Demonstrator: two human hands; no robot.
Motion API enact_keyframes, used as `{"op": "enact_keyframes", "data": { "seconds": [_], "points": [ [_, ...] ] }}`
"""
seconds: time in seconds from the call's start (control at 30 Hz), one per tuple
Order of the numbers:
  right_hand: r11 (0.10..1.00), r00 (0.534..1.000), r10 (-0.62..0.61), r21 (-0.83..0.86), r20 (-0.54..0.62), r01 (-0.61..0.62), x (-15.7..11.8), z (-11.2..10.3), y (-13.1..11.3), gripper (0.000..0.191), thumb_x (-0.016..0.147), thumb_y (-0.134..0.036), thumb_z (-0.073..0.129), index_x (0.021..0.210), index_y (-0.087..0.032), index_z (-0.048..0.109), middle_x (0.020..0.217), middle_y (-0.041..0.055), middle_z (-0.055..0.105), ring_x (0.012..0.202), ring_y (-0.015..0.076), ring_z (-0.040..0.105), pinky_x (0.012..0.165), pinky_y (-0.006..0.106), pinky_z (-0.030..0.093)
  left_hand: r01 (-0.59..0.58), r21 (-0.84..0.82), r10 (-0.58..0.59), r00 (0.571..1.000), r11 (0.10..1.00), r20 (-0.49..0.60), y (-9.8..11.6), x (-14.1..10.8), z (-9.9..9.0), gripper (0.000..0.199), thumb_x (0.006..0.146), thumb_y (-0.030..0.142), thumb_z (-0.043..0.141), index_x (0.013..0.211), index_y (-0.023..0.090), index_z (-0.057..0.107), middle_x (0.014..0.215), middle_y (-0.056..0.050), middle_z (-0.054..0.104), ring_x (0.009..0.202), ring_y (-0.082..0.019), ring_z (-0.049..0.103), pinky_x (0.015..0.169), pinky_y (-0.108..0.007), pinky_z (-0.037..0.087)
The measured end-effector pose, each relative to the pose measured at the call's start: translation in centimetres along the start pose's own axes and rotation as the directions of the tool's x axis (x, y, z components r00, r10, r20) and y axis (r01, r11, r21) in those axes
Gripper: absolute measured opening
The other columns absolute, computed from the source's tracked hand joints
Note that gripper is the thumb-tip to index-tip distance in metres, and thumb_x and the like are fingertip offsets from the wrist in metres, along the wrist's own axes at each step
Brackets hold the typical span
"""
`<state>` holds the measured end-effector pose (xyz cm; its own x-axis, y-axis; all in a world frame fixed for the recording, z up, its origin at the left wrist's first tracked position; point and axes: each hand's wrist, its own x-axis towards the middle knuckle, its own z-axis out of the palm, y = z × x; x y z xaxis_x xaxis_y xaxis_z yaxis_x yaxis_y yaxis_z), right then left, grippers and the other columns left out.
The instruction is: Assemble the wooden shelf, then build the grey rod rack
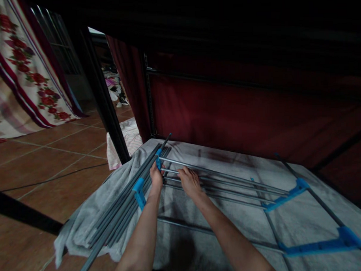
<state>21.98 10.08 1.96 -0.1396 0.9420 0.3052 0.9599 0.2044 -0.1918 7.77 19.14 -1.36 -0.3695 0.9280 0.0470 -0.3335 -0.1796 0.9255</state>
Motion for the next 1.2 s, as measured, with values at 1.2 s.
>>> {"op": "enact_keyframes", "data": {
  "seconds": [1.2],
  "points": [
    [0.996,0.996,-0.080,0.038,-0.032,0.081,-0.2,-2.1,-0.3,0.031,0.098,-0.024,0.044,0.127,-0.022,0.055,0.124,0.0061,0.062,0.113,0.0198,0.056,0.098,0.035,0.043,0.069,0.062,-0.066,0.997,0.996,-0.046,0.0,0.2,0.4,0.046,0.074,0.065,0.049,0.065,0.020,0.049,0.057,0.002,0.049,0.048,-0.010,0.042,0.046,-0.023,0.033]
  ]
}}
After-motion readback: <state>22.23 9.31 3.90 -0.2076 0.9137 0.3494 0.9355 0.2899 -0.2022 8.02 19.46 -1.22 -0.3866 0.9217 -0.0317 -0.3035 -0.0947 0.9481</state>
